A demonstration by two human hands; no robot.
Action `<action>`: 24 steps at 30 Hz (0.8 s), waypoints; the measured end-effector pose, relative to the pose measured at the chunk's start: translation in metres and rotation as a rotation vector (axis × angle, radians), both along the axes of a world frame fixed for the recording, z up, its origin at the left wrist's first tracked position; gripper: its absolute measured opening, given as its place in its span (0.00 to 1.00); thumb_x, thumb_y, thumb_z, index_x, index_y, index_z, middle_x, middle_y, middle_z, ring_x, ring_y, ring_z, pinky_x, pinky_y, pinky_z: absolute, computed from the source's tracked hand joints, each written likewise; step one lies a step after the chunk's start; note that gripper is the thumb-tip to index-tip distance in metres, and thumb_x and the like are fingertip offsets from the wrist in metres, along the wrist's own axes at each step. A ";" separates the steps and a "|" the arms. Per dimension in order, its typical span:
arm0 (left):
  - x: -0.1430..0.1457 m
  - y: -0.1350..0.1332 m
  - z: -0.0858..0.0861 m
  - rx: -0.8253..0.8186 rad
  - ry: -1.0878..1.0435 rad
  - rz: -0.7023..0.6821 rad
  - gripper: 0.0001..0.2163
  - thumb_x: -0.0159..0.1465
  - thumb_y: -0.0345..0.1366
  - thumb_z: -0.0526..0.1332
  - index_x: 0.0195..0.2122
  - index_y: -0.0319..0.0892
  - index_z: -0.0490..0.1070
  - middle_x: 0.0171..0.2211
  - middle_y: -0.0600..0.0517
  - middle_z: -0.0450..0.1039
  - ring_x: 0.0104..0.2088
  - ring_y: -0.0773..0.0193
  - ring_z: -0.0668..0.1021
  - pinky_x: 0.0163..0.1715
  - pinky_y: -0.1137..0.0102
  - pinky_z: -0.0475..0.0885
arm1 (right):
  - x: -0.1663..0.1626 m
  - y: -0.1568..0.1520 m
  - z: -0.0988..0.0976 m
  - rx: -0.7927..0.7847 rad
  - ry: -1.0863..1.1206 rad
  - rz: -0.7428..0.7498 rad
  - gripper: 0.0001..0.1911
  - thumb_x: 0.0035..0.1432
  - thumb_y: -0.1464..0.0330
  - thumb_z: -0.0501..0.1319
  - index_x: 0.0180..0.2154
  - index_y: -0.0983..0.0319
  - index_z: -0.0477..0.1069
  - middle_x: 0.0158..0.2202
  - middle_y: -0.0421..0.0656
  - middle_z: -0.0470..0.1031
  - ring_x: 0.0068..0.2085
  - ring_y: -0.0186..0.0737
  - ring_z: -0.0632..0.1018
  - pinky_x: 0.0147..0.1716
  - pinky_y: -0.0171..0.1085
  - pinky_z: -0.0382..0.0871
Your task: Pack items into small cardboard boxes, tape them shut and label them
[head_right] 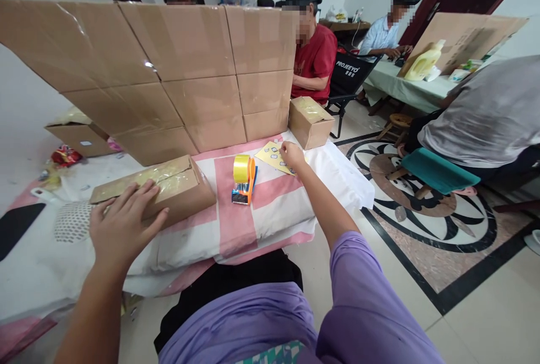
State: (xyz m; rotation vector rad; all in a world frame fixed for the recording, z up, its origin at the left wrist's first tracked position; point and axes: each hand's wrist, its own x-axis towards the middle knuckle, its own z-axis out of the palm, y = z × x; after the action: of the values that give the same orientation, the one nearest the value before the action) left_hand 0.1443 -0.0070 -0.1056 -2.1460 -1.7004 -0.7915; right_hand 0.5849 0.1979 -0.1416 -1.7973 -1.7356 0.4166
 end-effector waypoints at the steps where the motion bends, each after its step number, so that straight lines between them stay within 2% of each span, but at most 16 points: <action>1: -0.001 -0.001 0.000 -0.004 0.000 0.002 0.26 0.68 0.40 0.61 0.68 0.55 0.64 0.68 0.48 0.68 0.69 0.46 0.68 0.68 0.49 0.55 | -0.002 -0.001 0.003 0.013 0.040 0.009 0.05 0.62 0.69 0.60 0.34 0.62 0.73 0.41 0.49 0.81 0.42 0.44 0.77 0.43 0.38 0.67; 4: -0.001 -0.003 0.004 -0.001 -0.005 -0.001 0.25 0.69 0.41 0.61 0.67 0.55 0.64 0.68 0.47 0.68 0.70 0.45 0.67 0.68 0.47 0.54 | -0.010 -0.008 0.013 0.048 0.185 0.051 0.08 0.61 0.66 0.59 0.32 0.62 0.72 0.37 0.47 0.81 0.38 0.40 0.76 0.40 0.36 0.68; 7: 0.017 -0.004 0.014 0.097 -0.068 0.007 0.21 0.66 0.41 0.64 0.61 0.53 0.70 0.65 0.46 0.71 0.68 0.43 0.69 0.68 0.43 0.52 | -0.026 -0.027 0.024 0.080 0.315 0.110 0.14 0.61 0.58 0.60 0.31 0.62 0.72 0.32 0.43 0.79 0.32 0.37 0.74 0.33 0.35 0.68; 10: 0.064 0.001 0.028 0.184 -0.296 -0.076 0.10 0.65 0.41 0.66 0.46 0.49 0.78 0.50 0.46 0.82 0.54 0.46 0.80 0.60 0.48 0.65 | -0.049 -0.060 0.037 0.131 0.482 0.219 0.20 0.57 0.49 0.63 0.30 0.61 0.73 0.28 0.40 0.75 0.29 0.35 0.71 0.29 0.35 0.66; 12: 0.104 0.011 0.036 0.046 -0.507 -0.210 0.08 0.66 0.43 0.65 0.42 0.48 0.79 0.40 0.49 0.83 0.43 0.54 0.82 0.50 0.57 0.73 | -0.065 -0.085 0.047 0.178 0.642 0.317 0.23 0.53 0.46 0.67 0.29 0.60 0.73 0.27 0.39 0.73 0.28 0.35 0.70 0.29 0.36 0.66; 14: 0.139 0.025 0.041 -0.181 -0.709 -0.340 0.12 0.65 0.45 0.65 0.46 0.46 0.79 0.38 0.50 0.82 0.37 0.59 0.82 0.42 0.64 0.75 | -0.079 -0.108 0.057 0.212 0.770 0.370 0.24 0.50 0.45 0.71 0.28 0.59 0.74 0.26 0.39 0.73 0.28 0.35 0.70 0.30 0.36 0.66; 16: 0.162 0.039 0.041 -0.337 -0.859 -0.418 0.14 0.64 0.46 0.66 0.47 0.45 0.79 0.39 0.49 0.83 0.35 0.61 0.81 0.37 0.67 0.74 | -0.089 -0.125 0.066 0.231 0.824 0.361 0.24 0.50 0.46 0.73 0.28 0.59 0.75 0.25 0.39 0.73 0.29 0.35 0.71 0.30 0.36 0.67; 19: 0.175 0.051 0.037 -0.421 -0.976 -0.462 0.12 0.64 0.46 0.65 0.41 0.43 0.81 0.37 0.48 0.83 0.34 0.60 0.81 0.33 0.68 0.73 | -0.094 -0.141 0.073 0.244 0.857 0.345 0.23 0.51 0.47 0.73 0.29 0.59 0.76 0.26 0.39 0.74 0.28 0.36 0.72 0.29 0.36 0.67; 24: 0.177 0.048 0.033 -0.459 -1.024 -0.473 0.13 0.63 0.46 0.66 0.39 0.42 0.81 0.34 0.48 0.82 0.30 0.61 0.80 0.32 0.68 0.74 | -0.091 -0.151 0.073 0.239 0.865 0.326 0.21 0.52 0.48 0.73 0.29 0.59 0.76 0.27 0.39 0.75 0.28 0.36 0.72 0.28 0.36 0.66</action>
State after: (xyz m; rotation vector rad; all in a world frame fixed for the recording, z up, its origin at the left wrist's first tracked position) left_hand 0.3211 0.0408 -0.0722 -2.7363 -1.9110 -2.0847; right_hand 0.4936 0.0467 -0.0689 -0.9282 -1.3494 0.9145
